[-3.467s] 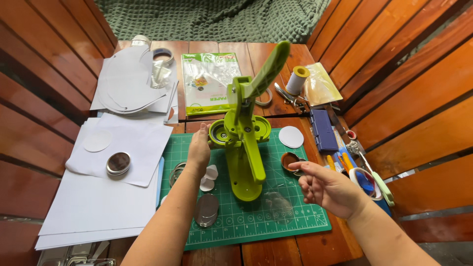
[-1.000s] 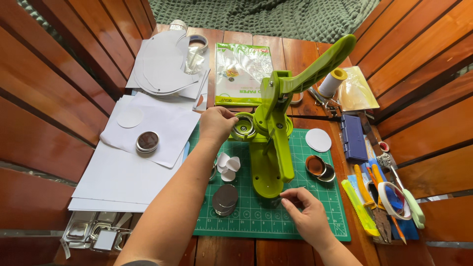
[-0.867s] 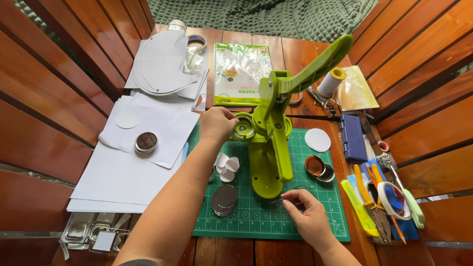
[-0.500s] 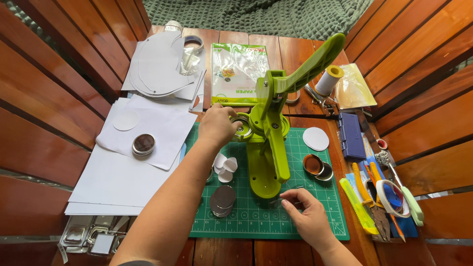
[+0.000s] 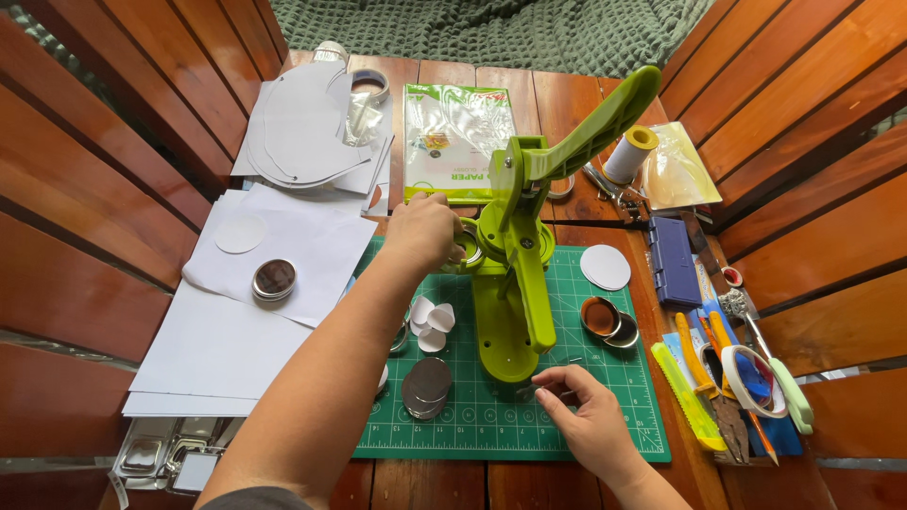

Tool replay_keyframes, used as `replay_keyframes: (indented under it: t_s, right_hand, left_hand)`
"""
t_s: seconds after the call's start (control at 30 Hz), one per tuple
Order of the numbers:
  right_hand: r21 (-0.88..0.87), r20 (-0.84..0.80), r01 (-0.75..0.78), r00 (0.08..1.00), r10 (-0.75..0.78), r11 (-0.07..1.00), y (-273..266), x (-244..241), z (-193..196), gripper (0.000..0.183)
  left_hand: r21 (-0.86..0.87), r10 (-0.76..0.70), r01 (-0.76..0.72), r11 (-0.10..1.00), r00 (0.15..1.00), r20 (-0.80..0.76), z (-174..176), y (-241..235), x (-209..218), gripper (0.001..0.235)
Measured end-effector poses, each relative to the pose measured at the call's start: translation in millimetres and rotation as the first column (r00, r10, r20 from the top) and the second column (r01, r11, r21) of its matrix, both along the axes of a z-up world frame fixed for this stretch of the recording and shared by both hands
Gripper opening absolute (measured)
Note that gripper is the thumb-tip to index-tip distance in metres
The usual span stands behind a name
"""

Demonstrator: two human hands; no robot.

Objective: The person uses a green manual badge-making press to assemble circular badges. They place a printed circular image into the press, add a metal backing, and operate the lever to press the components together. The finished badge is removed and inspected before repeating the process with another image.

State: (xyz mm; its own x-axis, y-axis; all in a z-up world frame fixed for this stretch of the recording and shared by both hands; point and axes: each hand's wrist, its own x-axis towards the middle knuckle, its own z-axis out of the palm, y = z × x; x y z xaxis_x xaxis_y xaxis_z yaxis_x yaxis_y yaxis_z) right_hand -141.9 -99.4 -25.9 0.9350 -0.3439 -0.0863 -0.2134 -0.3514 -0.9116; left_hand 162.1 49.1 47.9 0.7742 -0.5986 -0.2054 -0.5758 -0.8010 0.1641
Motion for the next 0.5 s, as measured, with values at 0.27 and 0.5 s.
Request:
replay_keyframes:
  t_s: [0.27,0.5]
  right_hand:
    - [-0.021,0.0,-0.018,1.0,0.018,1.0,-1.4,1.6,-3.2,0.015]
    - [-0.022,-0.031,-0.034,0.999,0.033,0.999,7.4,3.7,2.2,0.016]
  left_hand:
    - [0.029,-0.035,0.033,0.999,0.998,0.06,0.9,1.5,1.7,0.052]
    - [-0.001,-0.063,0.063,0.998,0.996,0.061,0.4,7.0,-2.9,0.046]
